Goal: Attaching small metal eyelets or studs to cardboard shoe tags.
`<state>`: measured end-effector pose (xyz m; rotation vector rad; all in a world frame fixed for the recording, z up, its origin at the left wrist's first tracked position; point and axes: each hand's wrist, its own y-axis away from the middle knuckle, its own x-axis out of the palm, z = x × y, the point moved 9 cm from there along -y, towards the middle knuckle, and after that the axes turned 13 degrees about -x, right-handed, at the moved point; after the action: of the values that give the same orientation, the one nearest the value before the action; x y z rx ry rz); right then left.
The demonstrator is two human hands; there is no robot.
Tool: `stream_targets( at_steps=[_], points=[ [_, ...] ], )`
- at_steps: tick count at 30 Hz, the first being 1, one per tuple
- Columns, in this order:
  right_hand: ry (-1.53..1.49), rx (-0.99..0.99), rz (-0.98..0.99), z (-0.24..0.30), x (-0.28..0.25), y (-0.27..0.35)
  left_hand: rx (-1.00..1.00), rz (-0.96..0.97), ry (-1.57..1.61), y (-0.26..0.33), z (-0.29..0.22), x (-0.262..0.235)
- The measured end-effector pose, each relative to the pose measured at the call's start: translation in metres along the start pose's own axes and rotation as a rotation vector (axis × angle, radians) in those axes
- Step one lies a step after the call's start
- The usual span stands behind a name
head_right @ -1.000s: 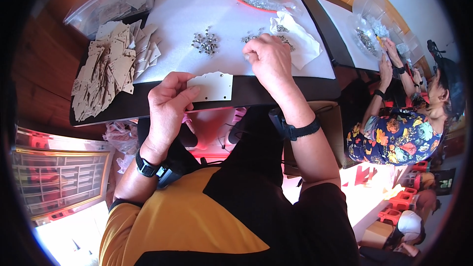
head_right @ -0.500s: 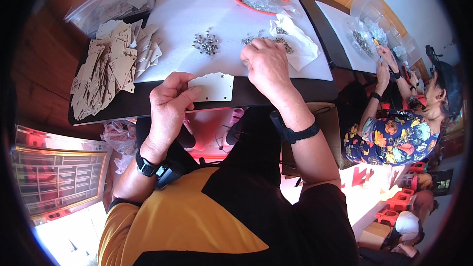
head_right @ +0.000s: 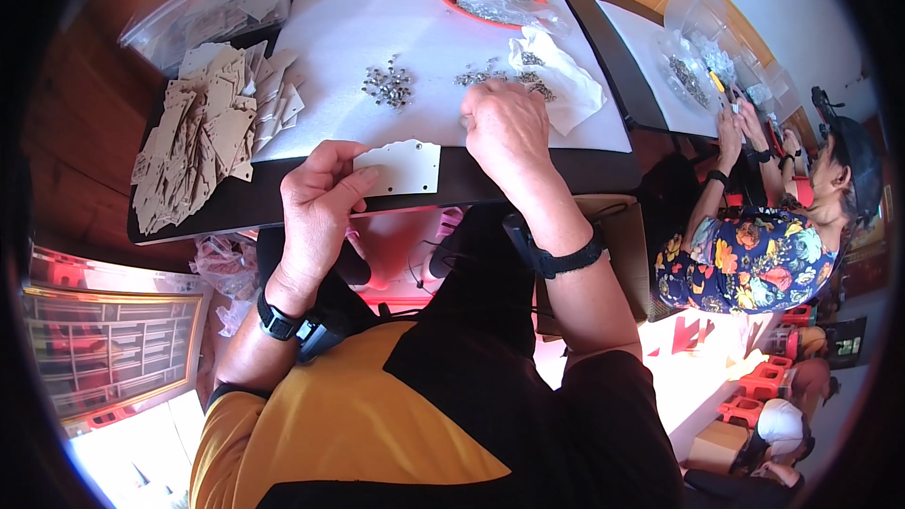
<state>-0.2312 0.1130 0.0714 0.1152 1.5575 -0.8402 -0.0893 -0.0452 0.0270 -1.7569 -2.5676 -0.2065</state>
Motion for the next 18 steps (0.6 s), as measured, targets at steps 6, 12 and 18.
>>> stream_targets(
  at_steps=[6,12,18],
  points=[
    [-0.044,-0.092,-0.027,0.003,0.001,0.0,-0.004,-0.012,0.001,0.001,-0.001,0.0],
    [0.022,-0.191,-0.042,0.012,0.002,-0.002,-0.033,-0.041,-0.001,0.0,-0.002,-0.001],
    [-0.309,-0.374,-0.323,0.072,-0.031,0.002,-0.08,-0.074,-0.026,-0.003,-0.001,-0.003]
  ],
)
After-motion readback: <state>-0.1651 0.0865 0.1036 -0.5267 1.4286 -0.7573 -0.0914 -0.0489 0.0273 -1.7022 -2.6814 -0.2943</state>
